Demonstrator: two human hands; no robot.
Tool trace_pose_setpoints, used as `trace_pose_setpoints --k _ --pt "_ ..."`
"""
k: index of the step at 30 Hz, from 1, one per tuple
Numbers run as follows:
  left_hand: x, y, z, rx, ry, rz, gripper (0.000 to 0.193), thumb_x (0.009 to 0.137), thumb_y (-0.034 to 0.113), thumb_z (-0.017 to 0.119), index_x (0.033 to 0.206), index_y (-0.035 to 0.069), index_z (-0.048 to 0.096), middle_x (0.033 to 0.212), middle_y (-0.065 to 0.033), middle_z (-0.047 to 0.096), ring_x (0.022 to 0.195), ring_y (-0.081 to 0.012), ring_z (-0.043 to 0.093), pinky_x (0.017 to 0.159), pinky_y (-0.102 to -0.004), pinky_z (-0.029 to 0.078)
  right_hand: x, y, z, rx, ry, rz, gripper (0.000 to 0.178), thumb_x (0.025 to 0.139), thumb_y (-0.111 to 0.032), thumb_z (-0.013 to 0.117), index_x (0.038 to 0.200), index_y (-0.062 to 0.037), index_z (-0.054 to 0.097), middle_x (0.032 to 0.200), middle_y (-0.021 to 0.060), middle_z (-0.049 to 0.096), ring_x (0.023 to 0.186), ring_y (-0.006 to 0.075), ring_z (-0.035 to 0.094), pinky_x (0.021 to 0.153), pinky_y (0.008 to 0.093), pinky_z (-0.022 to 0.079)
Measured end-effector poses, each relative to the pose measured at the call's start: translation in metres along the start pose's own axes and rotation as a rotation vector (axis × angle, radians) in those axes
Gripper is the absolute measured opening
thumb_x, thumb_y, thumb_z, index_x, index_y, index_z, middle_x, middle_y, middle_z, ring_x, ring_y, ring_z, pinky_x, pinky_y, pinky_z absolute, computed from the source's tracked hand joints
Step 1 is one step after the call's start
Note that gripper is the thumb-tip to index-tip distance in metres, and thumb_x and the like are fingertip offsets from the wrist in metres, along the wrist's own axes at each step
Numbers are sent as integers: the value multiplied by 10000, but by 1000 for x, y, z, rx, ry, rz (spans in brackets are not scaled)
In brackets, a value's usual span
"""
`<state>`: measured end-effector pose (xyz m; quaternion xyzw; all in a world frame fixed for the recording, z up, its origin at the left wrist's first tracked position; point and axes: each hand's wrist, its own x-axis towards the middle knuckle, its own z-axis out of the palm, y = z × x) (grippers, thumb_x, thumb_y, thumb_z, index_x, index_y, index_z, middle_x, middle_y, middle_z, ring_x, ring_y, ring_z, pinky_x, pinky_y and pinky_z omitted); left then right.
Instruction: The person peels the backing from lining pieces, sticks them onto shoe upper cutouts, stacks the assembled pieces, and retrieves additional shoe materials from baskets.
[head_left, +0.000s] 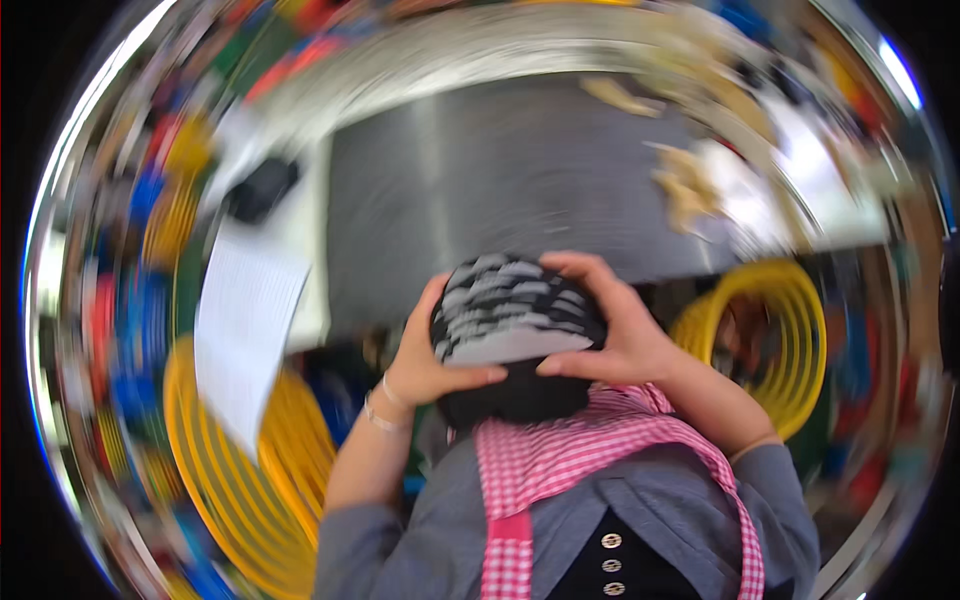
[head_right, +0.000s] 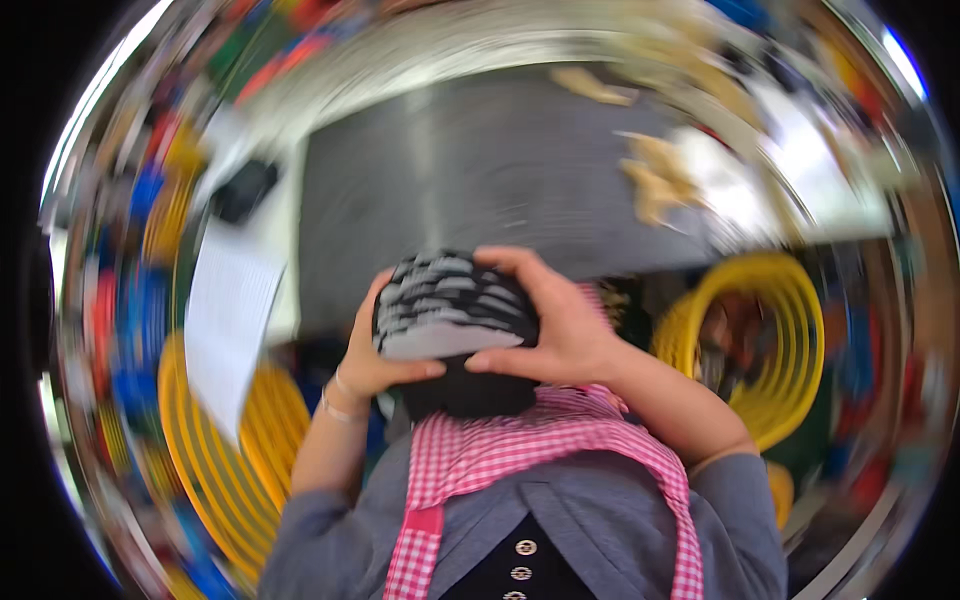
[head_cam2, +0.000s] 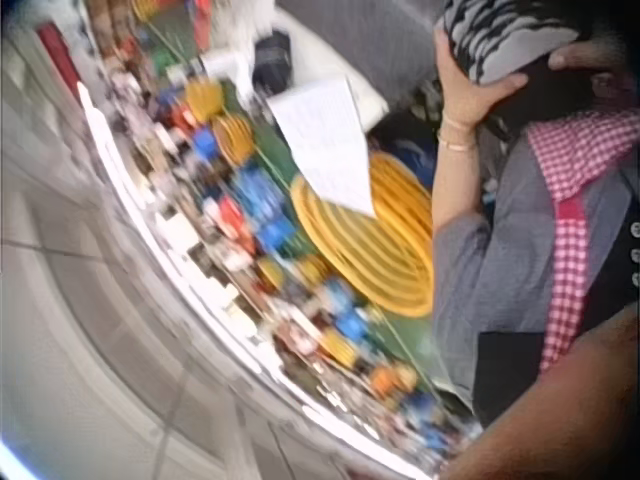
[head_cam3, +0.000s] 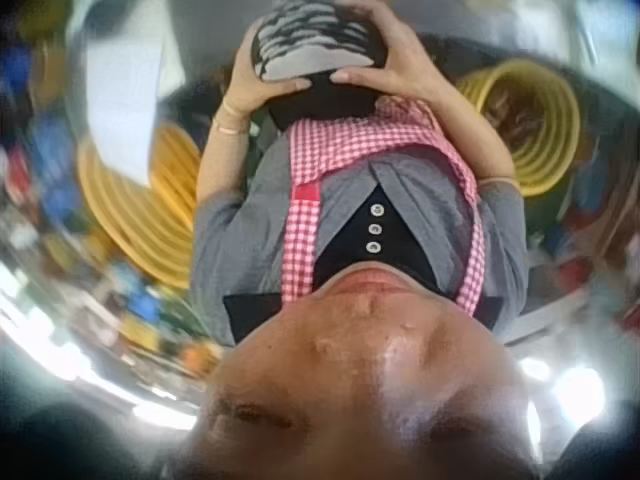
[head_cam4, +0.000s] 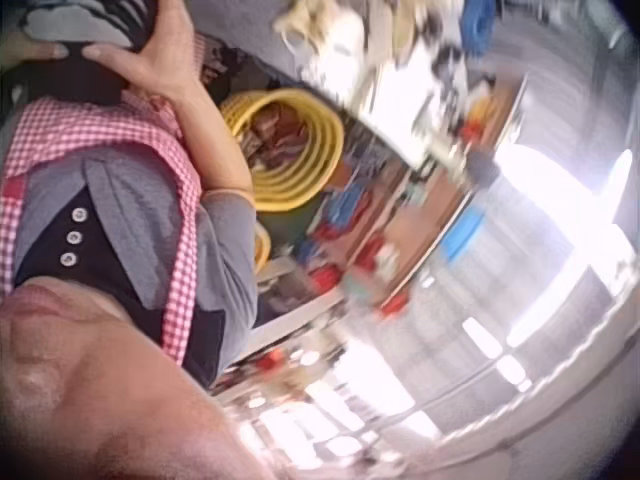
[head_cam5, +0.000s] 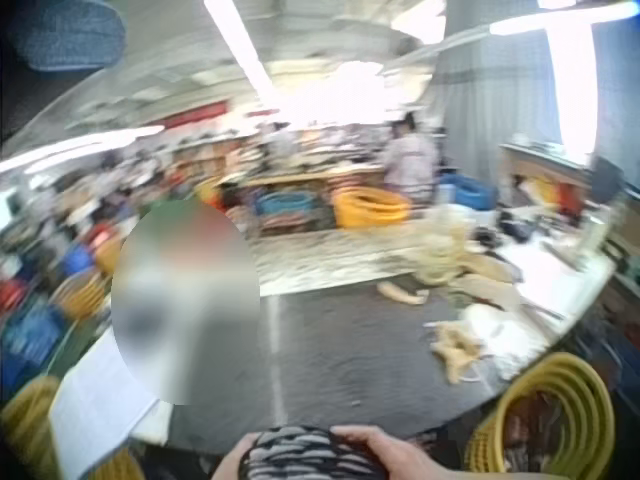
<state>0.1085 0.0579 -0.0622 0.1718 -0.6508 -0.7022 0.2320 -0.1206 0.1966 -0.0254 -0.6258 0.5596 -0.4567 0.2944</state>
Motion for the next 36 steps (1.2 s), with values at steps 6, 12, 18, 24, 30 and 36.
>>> trace_pose_setpoints --k 6,12,18,24,30,36 --pt "-221 -63 -9 -389 958 -36 949 581 27 904 1419 11 460 1326 -79 592 1245 -199 536 1096 -360 395 102 -23 121 -3 -730 -269 824 764 -229 861 1441 -32 434 1369 191 533 1283 330 507 1045 416 445" --pt "-348 -162 124 -926 1768 68 770 694 49 853 1376 4 499 1220 -154 653 1091 -279 661 941 -416 550 152 -16 190 -434 -793 -812 573 786 -98 780 1311 -26 560 1348 167 550 1303 381 461 1107 457 374" --pt "-379 -277 247 -1114 2209 -435 933 653 65 877 1443 4 384 1233 -217 620 1085 -355 659 875 -502 583 157 7 201 -531 -757 -869 426 811 -102 747 1217 -40 633 1334 114 571 1319 360 459 1106 463 363" --pt "-393 -294 255 -1156 2047 -513 1067 625 77 887 1502 14 282 1335 -259 537 1119 -409 633 885 -539 573 152 -3 198 -593 -673 -864 399 779 -99 768 1163 -73 660 1287 108 607 1303 369 477 1093 485 365" --pt "-400 -203 137 -727 1739 -215 781 674 -12 801 1387 -14 484 1261 -171 629 1128 -316 644 961 -443 540 115 -11 222 -226 -783 -847 468 725 -113 801 1158 -72 629 1219 129 612 1242 366 529 1050 487 436" --pt "-364 -130 32 -343 1380 -308 814 608 -31 754 1386 -29 514 1298 -125 624 1199 -279 598 1039 -400 477 79 -2 191 -18 -748 -689 459 832 -231 753 1221 -68 572 1253 131 574 1211 334 530 1015 433 471"
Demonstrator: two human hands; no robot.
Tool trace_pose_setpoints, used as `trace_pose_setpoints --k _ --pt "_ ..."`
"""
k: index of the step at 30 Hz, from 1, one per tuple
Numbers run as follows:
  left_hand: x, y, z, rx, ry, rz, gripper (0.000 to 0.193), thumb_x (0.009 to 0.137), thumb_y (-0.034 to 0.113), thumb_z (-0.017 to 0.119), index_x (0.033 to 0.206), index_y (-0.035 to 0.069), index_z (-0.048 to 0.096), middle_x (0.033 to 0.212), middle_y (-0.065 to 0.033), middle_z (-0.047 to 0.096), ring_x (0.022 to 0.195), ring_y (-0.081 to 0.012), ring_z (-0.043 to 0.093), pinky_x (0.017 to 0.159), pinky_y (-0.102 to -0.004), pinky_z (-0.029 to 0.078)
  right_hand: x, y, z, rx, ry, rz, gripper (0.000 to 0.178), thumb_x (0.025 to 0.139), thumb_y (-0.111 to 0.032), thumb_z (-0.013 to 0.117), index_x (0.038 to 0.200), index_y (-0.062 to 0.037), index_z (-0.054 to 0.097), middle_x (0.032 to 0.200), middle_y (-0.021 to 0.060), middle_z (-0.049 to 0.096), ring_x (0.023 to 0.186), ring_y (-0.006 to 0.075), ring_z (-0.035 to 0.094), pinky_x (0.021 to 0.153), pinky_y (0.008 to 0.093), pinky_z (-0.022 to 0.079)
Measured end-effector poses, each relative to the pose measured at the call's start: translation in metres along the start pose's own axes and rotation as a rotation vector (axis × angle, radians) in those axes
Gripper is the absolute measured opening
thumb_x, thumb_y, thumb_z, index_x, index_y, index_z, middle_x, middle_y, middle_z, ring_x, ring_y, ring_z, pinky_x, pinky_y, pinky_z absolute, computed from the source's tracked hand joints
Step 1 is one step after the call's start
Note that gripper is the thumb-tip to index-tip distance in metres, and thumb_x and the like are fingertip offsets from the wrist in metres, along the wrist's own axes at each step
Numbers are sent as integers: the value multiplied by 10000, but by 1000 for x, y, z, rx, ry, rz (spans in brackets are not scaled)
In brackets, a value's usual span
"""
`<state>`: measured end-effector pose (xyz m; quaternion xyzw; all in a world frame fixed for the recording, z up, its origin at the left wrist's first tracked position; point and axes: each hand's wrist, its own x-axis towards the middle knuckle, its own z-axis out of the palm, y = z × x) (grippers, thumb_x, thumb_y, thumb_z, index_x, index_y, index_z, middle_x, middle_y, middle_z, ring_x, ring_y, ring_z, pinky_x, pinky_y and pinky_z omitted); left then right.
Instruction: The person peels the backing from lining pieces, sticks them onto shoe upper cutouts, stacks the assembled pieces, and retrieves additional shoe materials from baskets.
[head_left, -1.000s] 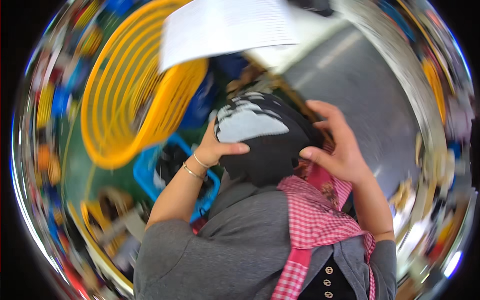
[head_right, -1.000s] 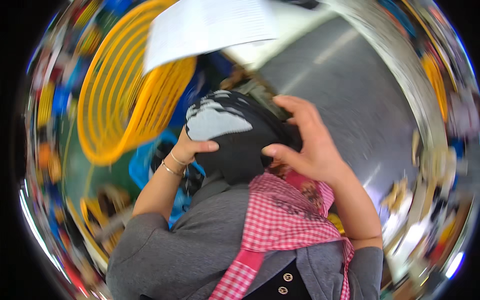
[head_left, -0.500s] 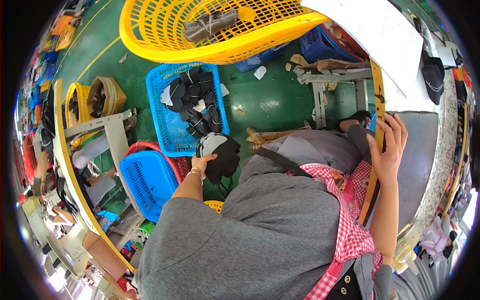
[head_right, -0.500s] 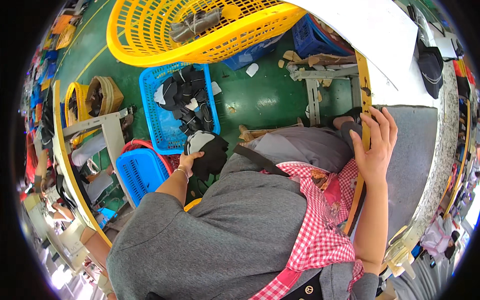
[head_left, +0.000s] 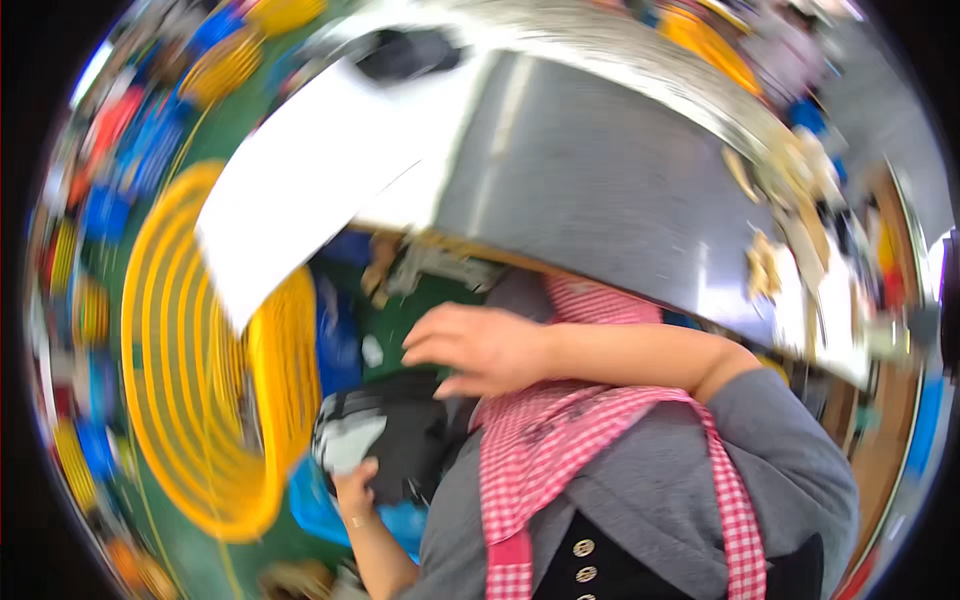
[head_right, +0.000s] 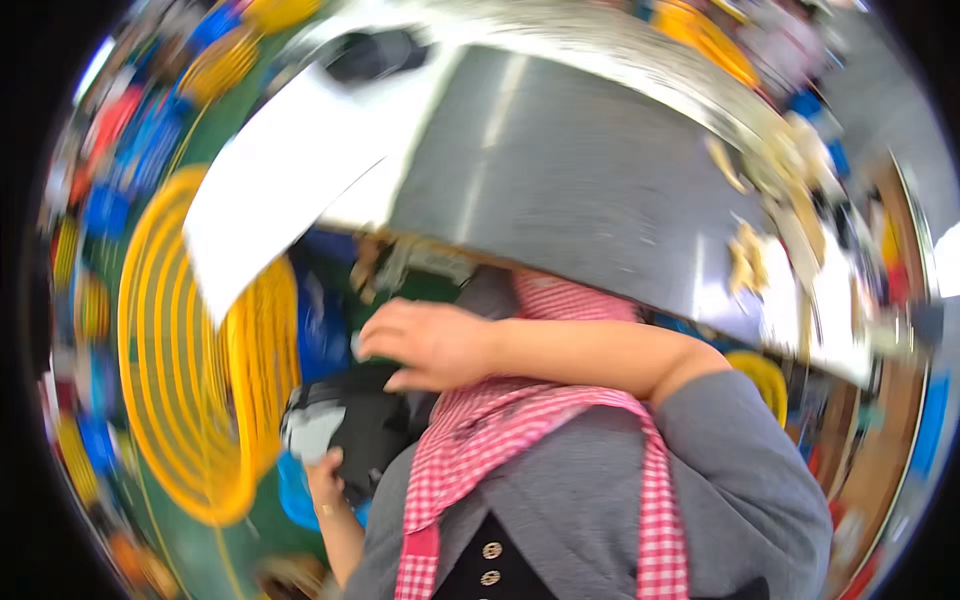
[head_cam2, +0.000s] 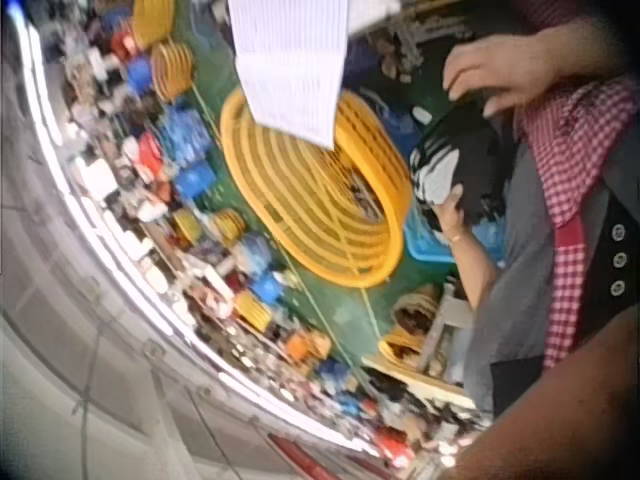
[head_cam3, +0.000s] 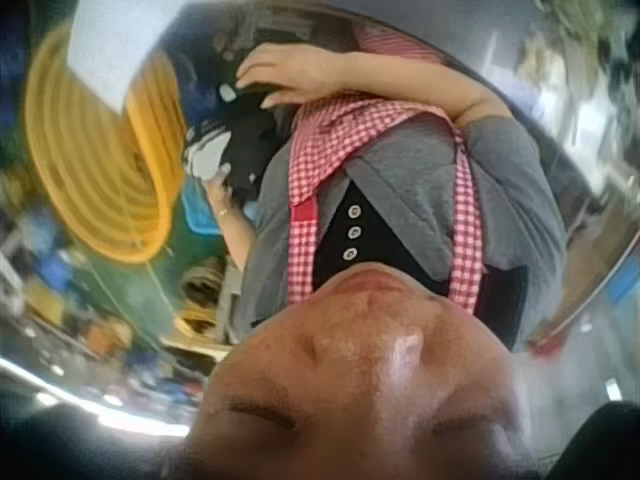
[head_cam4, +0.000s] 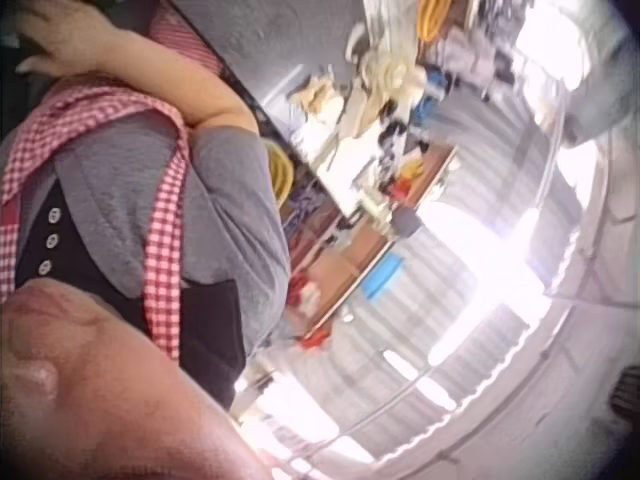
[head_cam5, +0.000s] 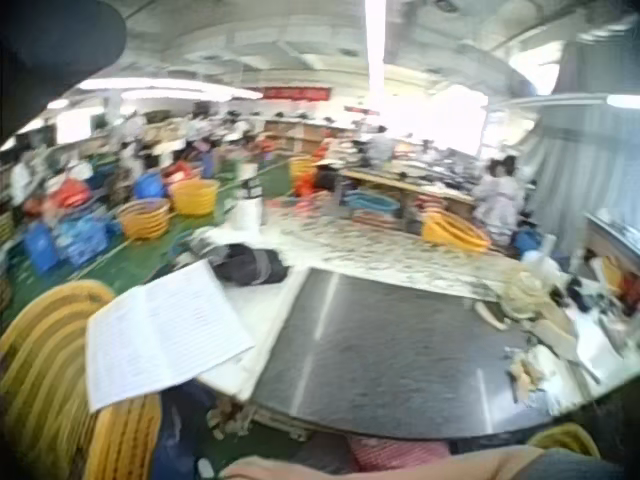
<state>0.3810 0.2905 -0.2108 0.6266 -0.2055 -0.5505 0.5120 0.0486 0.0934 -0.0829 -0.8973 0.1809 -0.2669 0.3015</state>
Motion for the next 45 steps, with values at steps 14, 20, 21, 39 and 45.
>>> trace_pose_setpoints --k 14,20,21,39,45 --pt "113 121 199 98 -783 76 782 653 75 730 1400 -11 513 1333 -129 612 1246 -307 573 1094 -434 443 -273 -46 -131 -528 1279 862 190 922 -130 679 1094 -49 677 1031 109 650 881 207 634 758 325 534" --pt "81 124 262 -18 -874 -4 777 660 99 731 1399 -8 516 1336 -133 612 1250 -313 572 1100 -440 440 -385 -66 -172 -708 1497 1232 177 948 -159 670 1085 -52 702 939 5 676 812 97 566 713 267 474" --pt "75 126 271 -38 -886 -18 776 661 103 731 1399 -8 516 1336 -134 612 1250 -314 572 1101 -441 439 -395 -65 -183 -743 1446 1220 184 938 -162 676 1085 -56 702 942 10 680 828 107 581 707 274 474" --pt "63 121 350 -277 -1009 -147 726 711 236 709 1378 3 541 1340 -155 614 1252 -323 579 1121 -458 434 -420 58 -334 -795 48 1693 168 819 -101 664 964 -39 722 958 155 732 947 363 704 761 437 577" --pt "61 98 389 -300 -1102 -365 703 732 248 691 1375 4 544 1340 -160 615 1247 -326 586 1111 -467 446 -381 12 -311 -351 876 1261 103 992 -139 556 959 -55 507 885 86 667 864 213 674 772 358 541"
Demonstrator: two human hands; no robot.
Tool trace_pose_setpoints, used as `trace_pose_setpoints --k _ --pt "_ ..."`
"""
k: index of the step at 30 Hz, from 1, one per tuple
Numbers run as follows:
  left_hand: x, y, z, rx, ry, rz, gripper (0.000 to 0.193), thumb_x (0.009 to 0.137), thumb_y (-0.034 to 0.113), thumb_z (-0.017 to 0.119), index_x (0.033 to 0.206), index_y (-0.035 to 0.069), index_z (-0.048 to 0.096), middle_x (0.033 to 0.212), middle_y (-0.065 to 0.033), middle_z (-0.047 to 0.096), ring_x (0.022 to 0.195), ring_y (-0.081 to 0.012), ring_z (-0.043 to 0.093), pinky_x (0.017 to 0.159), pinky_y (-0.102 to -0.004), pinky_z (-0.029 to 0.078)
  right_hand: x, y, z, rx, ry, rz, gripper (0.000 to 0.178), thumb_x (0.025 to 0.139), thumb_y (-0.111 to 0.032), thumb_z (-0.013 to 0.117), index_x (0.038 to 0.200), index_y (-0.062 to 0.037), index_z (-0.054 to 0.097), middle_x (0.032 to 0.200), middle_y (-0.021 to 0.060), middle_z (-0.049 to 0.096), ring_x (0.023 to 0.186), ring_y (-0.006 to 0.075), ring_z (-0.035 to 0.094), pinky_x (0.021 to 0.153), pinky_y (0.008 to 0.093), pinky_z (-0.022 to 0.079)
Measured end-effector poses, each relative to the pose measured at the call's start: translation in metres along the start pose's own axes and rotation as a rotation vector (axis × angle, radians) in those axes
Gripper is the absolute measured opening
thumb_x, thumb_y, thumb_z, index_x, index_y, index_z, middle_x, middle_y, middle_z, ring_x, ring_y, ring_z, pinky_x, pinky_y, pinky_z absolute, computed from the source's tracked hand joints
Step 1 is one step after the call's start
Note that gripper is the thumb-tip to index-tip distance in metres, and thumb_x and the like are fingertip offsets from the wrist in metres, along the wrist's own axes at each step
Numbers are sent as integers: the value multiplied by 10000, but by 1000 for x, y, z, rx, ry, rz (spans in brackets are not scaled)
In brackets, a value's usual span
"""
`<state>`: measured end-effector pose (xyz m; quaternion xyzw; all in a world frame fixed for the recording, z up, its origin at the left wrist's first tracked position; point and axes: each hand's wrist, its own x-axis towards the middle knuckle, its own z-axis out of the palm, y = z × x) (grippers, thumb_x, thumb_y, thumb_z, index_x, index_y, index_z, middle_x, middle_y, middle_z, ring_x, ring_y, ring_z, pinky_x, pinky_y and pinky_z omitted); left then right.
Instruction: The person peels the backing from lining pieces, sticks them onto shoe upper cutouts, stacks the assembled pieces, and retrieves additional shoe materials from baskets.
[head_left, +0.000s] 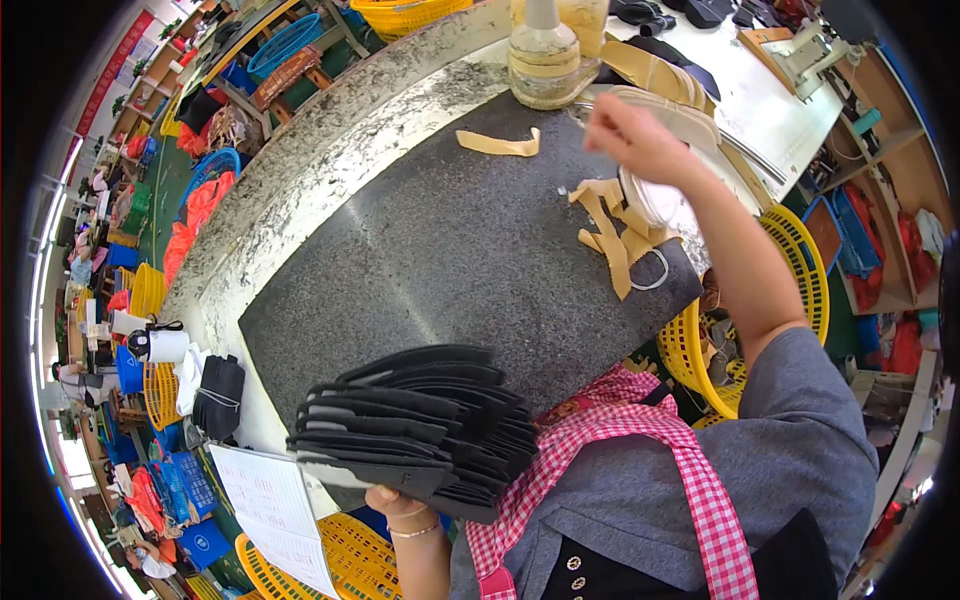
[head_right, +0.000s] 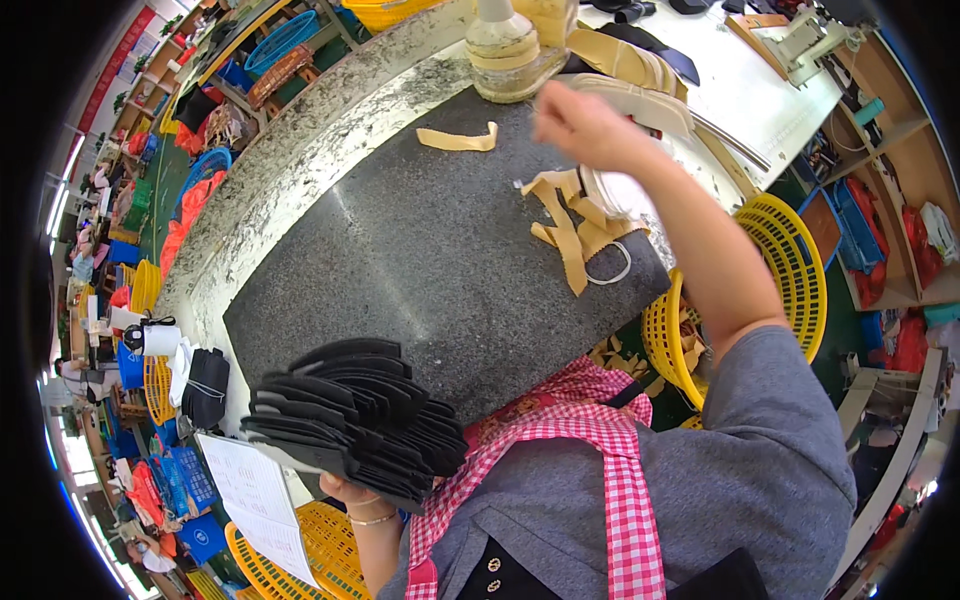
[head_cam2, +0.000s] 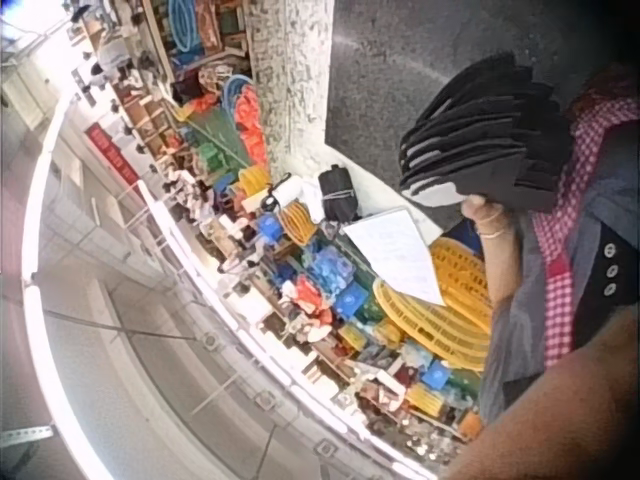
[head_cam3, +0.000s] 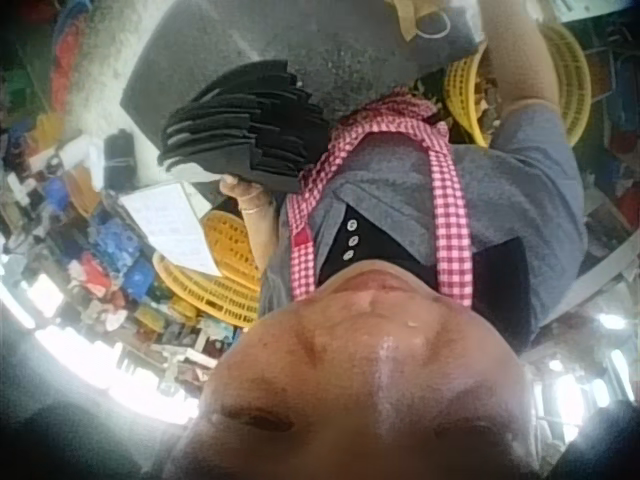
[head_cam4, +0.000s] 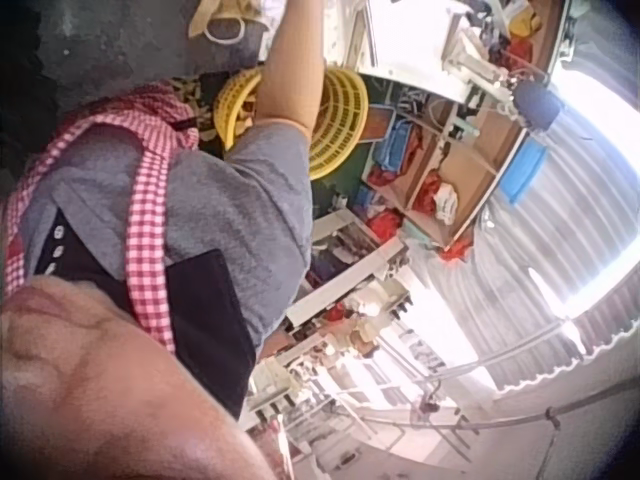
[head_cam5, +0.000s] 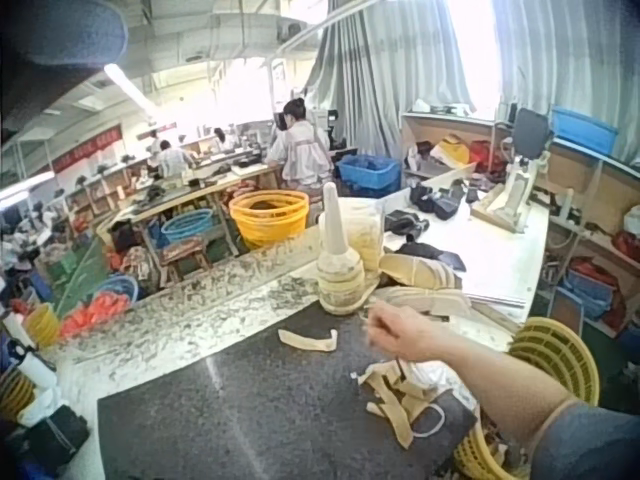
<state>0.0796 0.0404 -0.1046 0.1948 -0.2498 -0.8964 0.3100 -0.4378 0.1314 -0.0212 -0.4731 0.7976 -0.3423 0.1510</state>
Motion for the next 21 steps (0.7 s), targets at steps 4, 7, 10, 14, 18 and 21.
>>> trace_pose_setpoints --k 4,7,10,14,18,21 --pt "40 -27 25 -93 -45 -142 693 741 252 685 1372 3 545 1337 -164 618 1242 -329 591 1104 -471 453 -41 -77 80 1028 -466 -381 250 1001 -104 583 1225 -65 480 975 67 657 834 136 648 757 277 539" --pt "71 -66 50 -173 -44 -197 685 748 254 680 1370 2 546 1334 -167 620 1238 -331 595 1099 -474 459 -62 -116 101 1518 -590 -118 307 996 -75 578 1284 -63 473 1115 129 680 788 99 651 656 214 506" --pt "49 -70 47 -262 -3 -193 677 755 257 676 1369 2 547 1331 -170 622 1234 -333 599 1094 -477 464 -67 -124 106 1617 -243 -236 318 989 -24 560 1292 -57 473 1418 227 554 686 21 638 511 119 407" --pt "38 -82 42 -542 -72 -225 643 800 291 654 1362 -3 546 1309 -187 634 1191 -346 629 1058 -482 496 -67 -120 145 1483 -321 -103 411 933 -65 671 1302 -47 492 1411 204 567 927 107 684 689 223 545" --pt "22 -81 41 -584 -182 -144 646 841 336 659 1363 -24 532 1295 -207 638 1146 -350 654 1030 -478 516 -92 -126 165 780 -358 -550 543 911 -133 717 1375 -3 467 1407 210 562 1153 213 627 952 328 520" --pt "19 -71 48 -718 -334 -189 595 836 358 660 1297 -15 614 1234 -192 678 1112 -338 669 1027 -462 518 -106 -137 159 1082 -524 -595 568 919 -212 709 1386 8 473 1386 212 567 1181 239 613 988 347 501"
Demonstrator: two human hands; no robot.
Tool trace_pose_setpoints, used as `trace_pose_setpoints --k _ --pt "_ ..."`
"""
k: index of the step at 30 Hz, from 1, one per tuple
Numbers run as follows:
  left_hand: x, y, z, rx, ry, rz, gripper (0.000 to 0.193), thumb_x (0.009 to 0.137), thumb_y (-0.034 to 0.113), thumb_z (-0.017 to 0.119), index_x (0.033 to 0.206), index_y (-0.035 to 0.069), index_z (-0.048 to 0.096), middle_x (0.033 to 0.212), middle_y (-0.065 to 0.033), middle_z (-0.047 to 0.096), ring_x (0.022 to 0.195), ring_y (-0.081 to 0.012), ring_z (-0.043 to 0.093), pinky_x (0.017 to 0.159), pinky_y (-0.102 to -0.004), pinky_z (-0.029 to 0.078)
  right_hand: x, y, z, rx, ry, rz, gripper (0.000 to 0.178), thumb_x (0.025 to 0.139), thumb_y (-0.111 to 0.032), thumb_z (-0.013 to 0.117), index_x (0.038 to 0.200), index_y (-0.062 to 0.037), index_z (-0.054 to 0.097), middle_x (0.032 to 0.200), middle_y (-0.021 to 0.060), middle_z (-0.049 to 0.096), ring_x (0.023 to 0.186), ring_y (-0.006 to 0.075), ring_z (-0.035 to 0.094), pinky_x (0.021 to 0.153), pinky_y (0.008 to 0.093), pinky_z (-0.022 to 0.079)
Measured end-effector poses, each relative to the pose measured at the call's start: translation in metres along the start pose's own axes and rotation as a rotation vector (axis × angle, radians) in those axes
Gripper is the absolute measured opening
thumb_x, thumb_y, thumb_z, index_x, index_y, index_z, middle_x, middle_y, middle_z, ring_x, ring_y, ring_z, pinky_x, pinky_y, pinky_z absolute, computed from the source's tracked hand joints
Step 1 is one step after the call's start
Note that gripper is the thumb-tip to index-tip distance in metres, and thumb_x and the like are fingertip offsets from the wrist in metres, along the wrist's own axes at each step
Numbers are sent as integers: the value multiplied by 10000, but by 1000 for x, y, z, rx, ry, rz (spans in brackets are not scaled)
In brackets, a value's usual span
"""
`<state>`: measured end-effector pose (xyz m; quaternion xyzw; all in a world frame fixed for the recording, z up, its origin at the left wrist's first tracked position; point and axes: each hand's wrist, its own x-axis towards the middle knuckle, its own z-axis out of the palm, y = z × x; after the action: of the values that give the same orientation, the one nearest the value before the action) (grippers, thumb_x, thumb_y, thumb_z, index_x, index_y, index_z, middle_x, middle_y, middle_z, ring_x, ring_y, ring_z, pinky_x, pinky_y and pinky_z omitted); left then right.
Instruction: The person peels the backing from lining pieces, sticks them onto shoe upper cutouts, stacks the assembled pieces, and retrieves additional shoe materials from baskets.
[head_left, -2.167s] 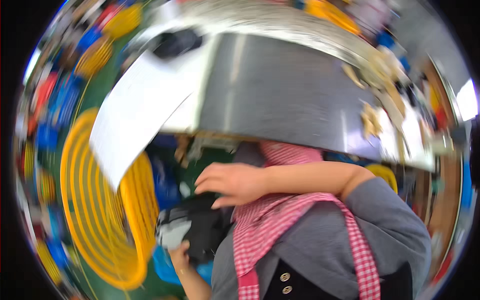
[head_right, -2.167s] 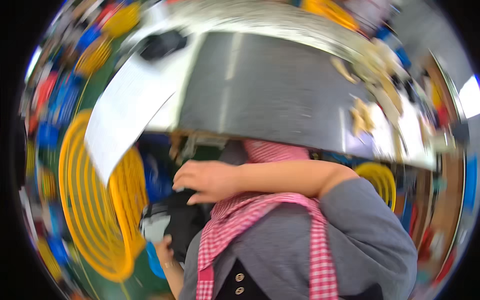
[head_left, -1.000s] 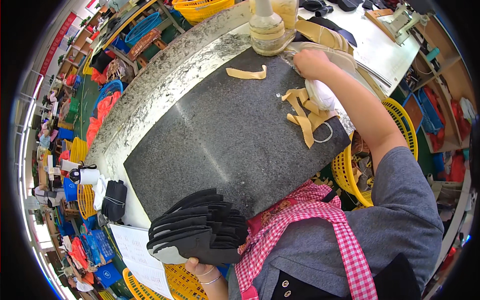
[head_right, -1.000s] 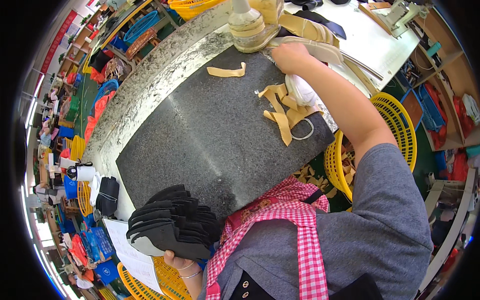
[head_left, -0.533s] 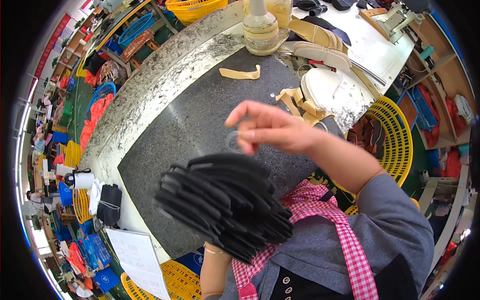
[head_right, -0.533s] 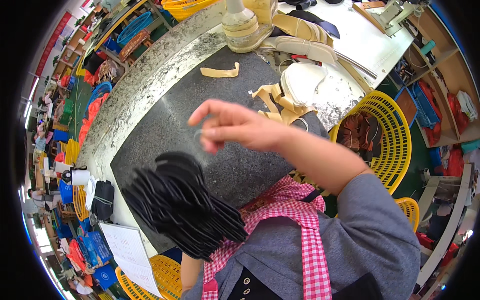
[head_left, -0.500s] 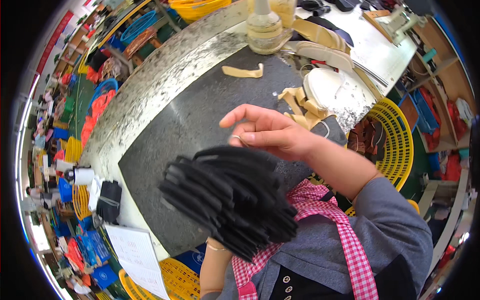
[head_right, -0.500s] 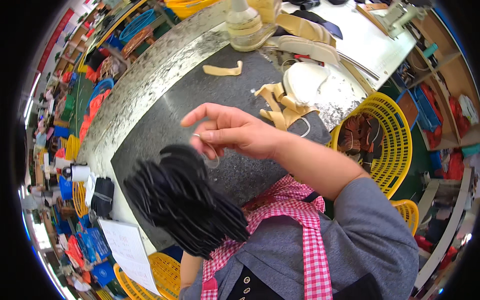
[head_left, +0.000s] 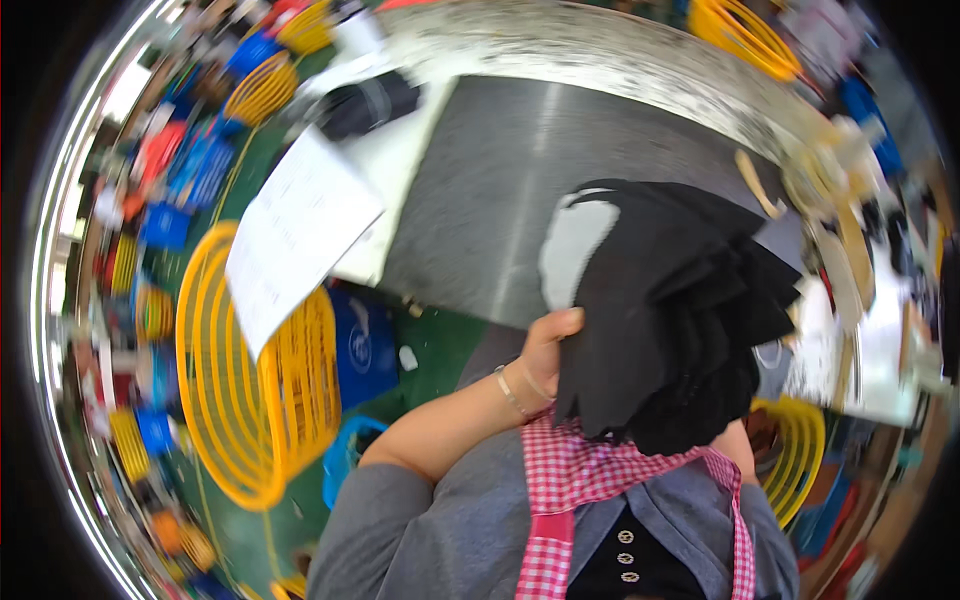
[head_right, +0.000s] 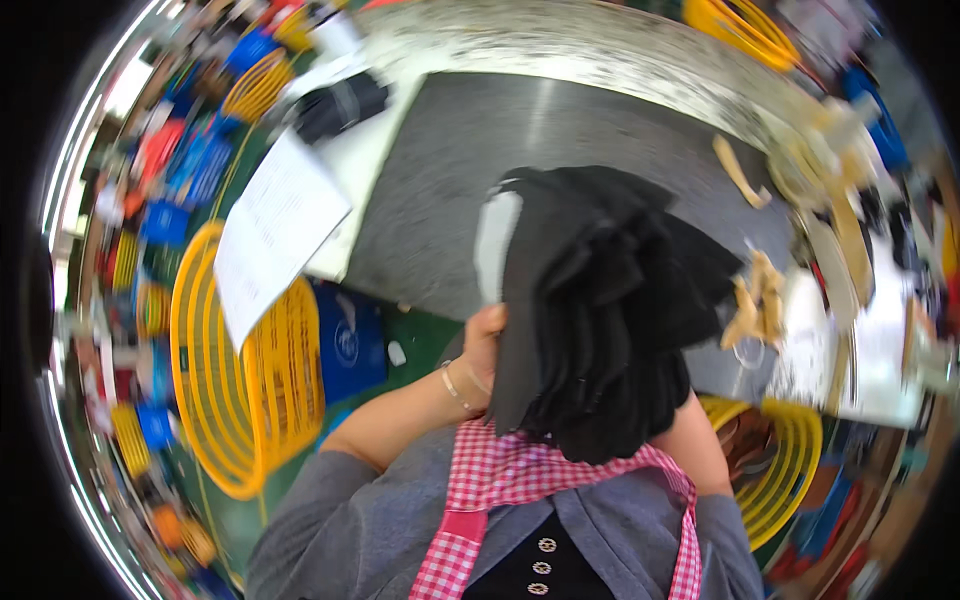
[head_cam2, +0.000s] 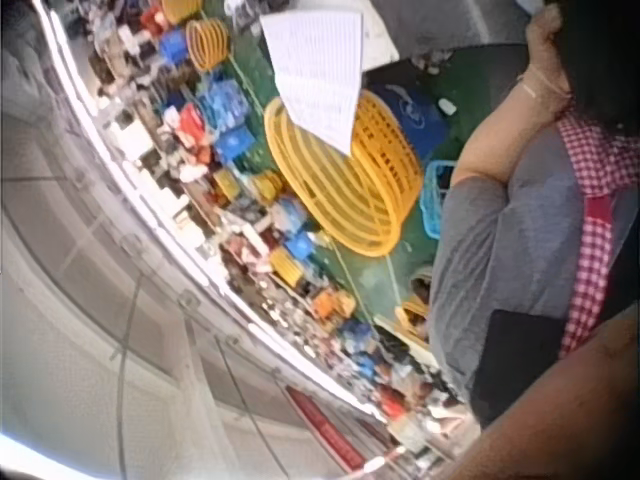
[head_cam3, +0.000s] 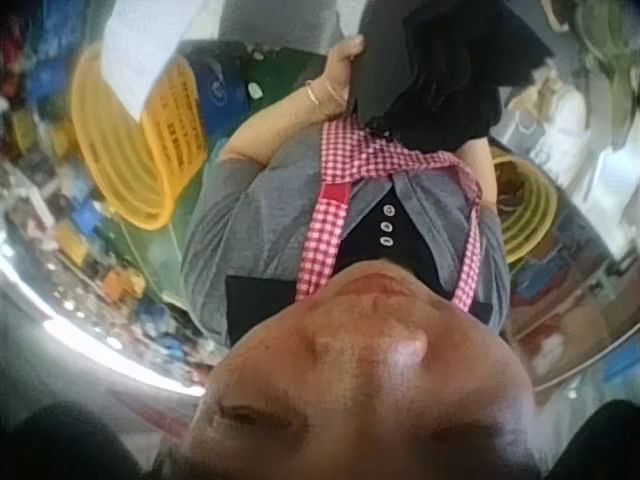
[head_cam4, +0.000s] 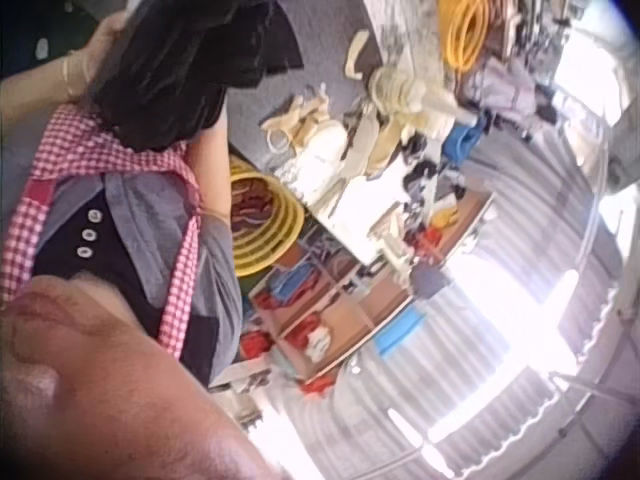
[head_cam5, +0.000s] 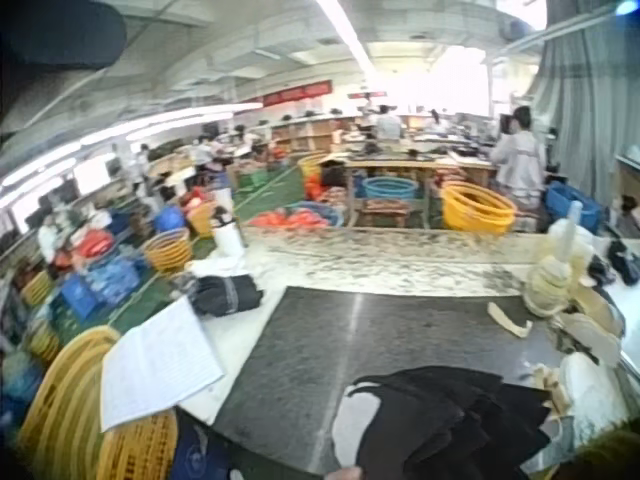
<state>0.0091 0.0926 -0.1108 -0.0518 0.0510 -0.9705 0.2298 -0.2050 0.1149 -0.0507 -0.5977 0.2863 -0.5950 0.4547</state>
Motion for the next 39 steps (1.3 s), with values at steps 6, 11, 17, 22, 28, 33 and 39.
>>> trace_pose_setpoints --k 6,11,17,22,28,33,39 --pt "-35 18 62 490 229 272 596 856 137 652 1399 -35 478 1320 -227 609 1141 -319 656 1007 -432 531 24 -33 28 542 -2 43 655 937 -371 694 1409 31 484 1343 218 579 1238 290 584 1061 386 463" --pt "-88 41 63 1187 421 841 867 706 35 864 1440 -30 408 1331 -133 590 1233 -226 564 1074 -361 436 76 -33 55 -242 -348 253 1419 380 -554 930 1485 91 317 1497 189 436 1361 237 457 1148 374 322" --pt "-174 44 92 1387 641 1182 879 665 108 919 1386 -23 432 1310 -108 588 1213 -182 546 1072 -339 414 135 -7 140 -178 -678 148 1524 313 -608 912 1501 107 280 1510 244 404 1409 316 403 1175 419 301" --pt "-224 26 80 1665 996 1513 778 624 215 900 1256 35 481 1137 -169 648 1026 -312 670 894 -367 521 140 16 219 -189 -772 -54 1459 365 -573 897 1507 90 276 1502 261 426 1377 351 462 1147 438 370" --pt "-253 -6 51 2103 1533 1267 790 649 249 859 1303 30 474 1136 -205 621 948 -406 645 801 -463 533 112 14 312 -828 -1312 -665 853 657 -490 791 1326 -6 579 1334 138 606 1235 314 566 1080 465 422" --pt "-309 -13 -20 1399 1545 1175 819 664 218 852 1361 7 477 1252 -158 645 1155 -229 627 1009 -350 487 36 65 342 -594 -1524 -861 359 786 -191 652 1122 -78 706 1186 55 679 1216 201 555 1066 414 399" --pt "-393 -65 -166 164 1587 1349 784 658 24 876 1335 3 482 1192 -160 647 1054 -304 674 899 -437 588 57 96 329 -778 -1496 -349 463 814 -88 695 1265 -42 605 1283 124 605 1202 304 557 1023 436 441"
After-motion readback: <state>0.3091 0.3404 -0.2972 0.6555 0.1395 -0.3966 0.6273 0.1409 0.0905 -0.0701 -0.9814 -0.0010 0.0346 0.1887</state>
